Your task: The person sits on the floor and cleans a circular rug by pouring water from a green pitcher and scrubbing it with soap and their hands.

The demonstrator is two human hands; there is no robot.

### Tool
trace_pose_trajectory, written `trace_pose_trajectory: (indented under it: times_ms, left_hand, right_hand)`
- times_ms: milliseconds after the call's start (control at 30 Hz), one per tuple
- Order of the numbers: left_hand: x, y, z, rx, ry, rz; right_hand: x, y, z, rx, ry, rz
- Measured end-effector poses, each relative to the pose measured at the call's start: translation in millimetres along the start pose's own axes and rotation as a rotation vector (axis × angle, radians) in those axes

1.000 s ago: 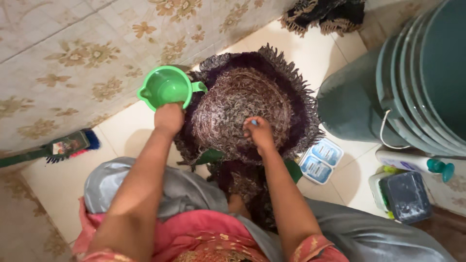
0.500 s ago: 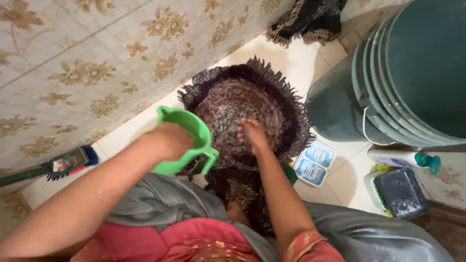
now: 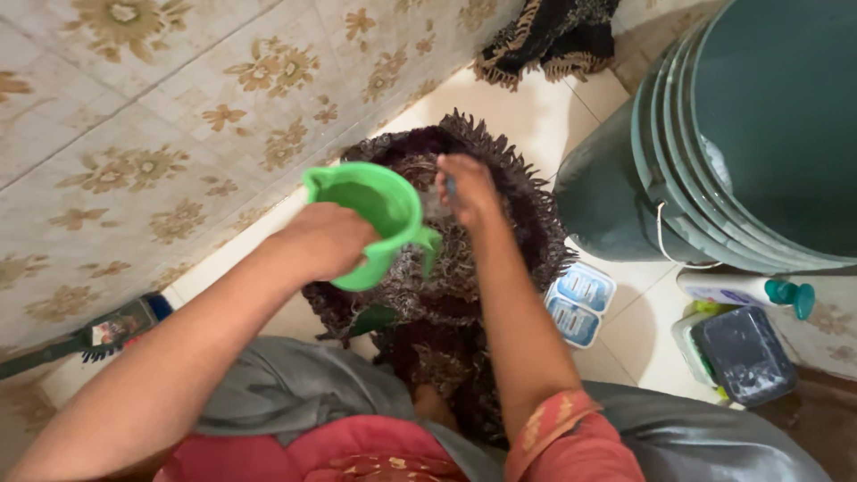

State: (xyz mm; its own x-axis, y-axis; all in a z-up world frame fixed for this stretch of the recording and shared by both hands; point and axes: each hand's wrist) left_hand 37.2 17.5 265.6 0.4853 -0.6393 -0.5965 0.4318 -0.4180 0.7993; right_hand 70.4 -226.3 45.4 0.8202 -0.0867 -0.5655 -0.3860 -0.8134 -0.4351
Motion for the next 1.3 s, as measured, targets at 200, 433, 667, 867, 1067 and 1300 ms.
trace_pose_trajectory:
  times_ms: [200, 433, 667, 867, 1067, 1300]
  left_hand:
    - [-8, -122, -45, -0.069, 0.361, 0.397]
    - [-11, -233, -77, 0.041, 0.583, 0.364]
    - [-10, -238, -81, -0.152, 0.754, 0.137]
    - [-18, -171, -45, -0.34, 0.895, 0.412]
    - [64, -185, 3, -0.674, 0.417, 0.6]
    - [140, -198, 23, -0.539, 0.583, -0.3]
  right_hand:
    - [-24, 25, -71, 0.021, 0.144, -0.236]
    - [10, 89, 10, -0.267, 0.018, 0.091]
    - [6, 118, 69, -0.188, -0.058, 0.146]
    - [-3, 137, 98, -0.195, -0.081, 0.16]
    - [-17, 140, 129, -0.248, -0.128, 0.172]
    - [-30, 114, 114, -0.336, -0.193, 0.189]
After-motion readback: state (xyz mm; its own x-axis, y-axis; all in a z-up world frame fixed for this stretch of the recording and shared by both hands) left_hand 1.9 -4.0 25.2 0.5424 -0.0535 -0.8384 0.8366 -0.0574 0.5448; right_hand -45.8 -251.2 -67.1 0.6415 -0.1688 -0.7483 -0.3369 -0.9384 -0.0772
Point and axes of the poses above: each hand's wrist, its own x-axis towards the middle knuckle, its own y-axis out of the back of the hand, z = x × y, and after that the axes turned 8 degrees about x, right-handed
